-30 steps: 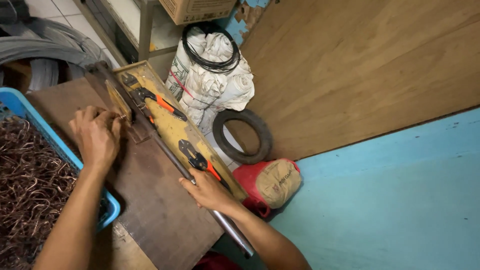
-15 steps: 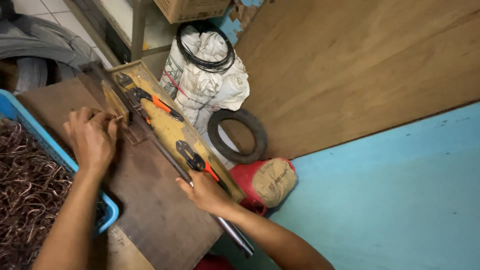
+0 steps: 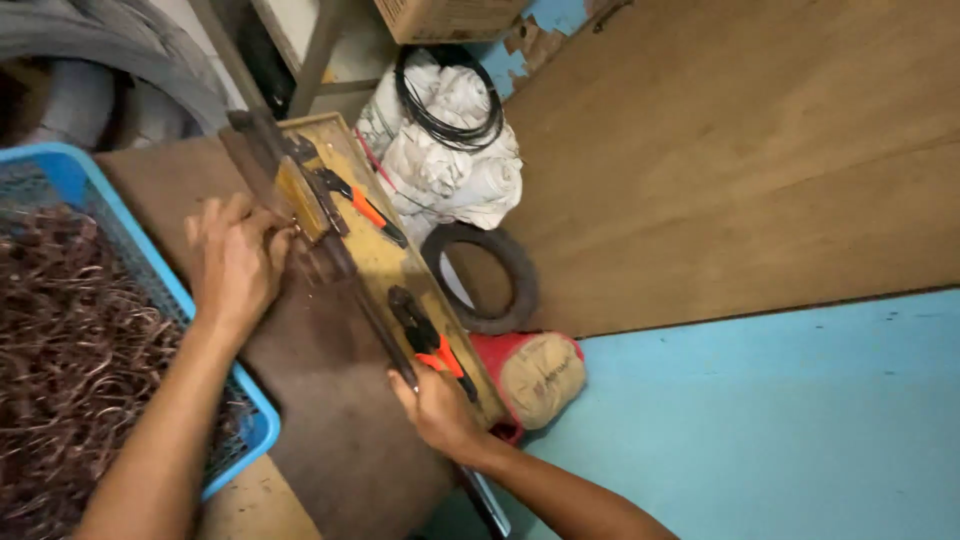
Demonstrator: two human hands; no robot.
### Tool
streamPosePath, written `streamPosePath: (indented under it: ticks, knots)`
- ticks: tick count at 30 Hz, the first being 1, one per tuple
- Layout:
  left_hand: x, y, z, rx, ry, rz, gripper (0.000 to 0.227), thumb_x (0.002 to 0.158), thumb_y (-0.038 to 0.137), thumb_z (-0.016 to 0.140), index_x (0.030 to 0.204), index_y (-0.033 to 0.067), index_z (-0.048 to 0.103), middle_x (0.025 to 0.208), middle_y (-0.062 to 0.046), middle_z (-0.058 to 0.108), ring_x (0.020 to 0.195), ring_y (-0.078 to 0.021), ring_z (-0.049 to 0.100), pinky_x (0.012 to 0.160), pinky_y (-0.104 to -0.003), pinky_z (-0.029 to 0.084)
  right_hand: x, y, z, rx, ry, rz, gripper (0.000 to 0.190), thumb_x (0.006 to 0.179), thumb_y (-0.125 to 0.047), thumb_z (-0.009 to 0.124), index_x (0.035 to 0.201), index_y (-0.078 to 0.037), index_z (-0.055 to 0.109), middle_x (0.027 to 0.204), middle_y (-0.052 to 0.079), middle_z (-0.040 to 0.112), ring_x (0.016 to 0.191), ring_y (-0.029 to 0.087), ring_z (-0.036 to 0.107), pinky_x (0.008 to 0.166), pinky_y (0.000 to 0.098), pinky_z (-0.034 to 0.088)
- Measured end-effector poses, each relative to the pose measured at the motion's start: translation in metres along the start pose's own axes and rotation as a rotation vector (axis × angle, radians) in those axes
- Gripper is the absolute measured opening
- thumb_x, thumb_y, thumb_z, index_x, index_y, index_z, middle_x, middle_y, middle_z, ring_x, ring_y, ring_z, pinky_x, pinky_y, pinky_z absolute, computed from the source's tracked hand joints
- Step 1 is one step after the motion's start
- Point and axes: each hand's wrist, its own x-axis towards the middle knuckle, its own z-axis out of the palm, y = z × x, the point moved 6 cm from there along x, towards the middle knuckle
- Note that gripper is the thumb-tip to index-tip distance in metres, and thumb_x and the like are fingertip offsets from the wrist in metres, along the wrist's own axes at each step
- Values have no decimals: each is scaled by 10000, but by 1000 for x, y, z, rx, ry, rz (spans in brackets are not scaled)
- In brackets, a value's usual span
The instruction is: Bending small copper wire segments using a manual lever-action jig and sorting them into plastic baskets.
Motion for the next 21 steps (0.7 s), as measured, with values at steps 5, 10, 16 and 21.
streamPosePath:
  ticks: [5,10,16,21]
  knots:
    - [8,6,-3,98,-58,-22,161,913,130,694,1023,60,788,1026,-114,628,945,-296,553,935,-447,417,-2,-2,2,76,-108,106,276,1012,-292,560,976,-31,645,715,98,658,605,296,613,595,424,479]
    - [5,-4,10,195,-95,5,90,914,328,734,933,244,759,1023,19,627,1011,-226,584,922,-406,438,-1,29,19,-147,-182,305,477,1053,-530,498,1016,-94,688,810,212,748,847,380,764,668,491,607]
    - [0,0,3,123,-35,4,171,929,181,716,1017,60,798,1035,-131,628,997,-324,555,934,-457,404,-6,4,6,-88,-163,201,400,1018,-364,564,1211,-18,620,816,127,684,642,319,647,615,461,504]
    - [4,0,-1,49,-21,-29,261,931,133,705,1176,103,790,1015,-103,627,893,-256,516,857,-416,398,-6,17,18,-173,-25,85,370,1009,-373,580,1141,-45,689,769,172,736,650,387,690,592,488,526]
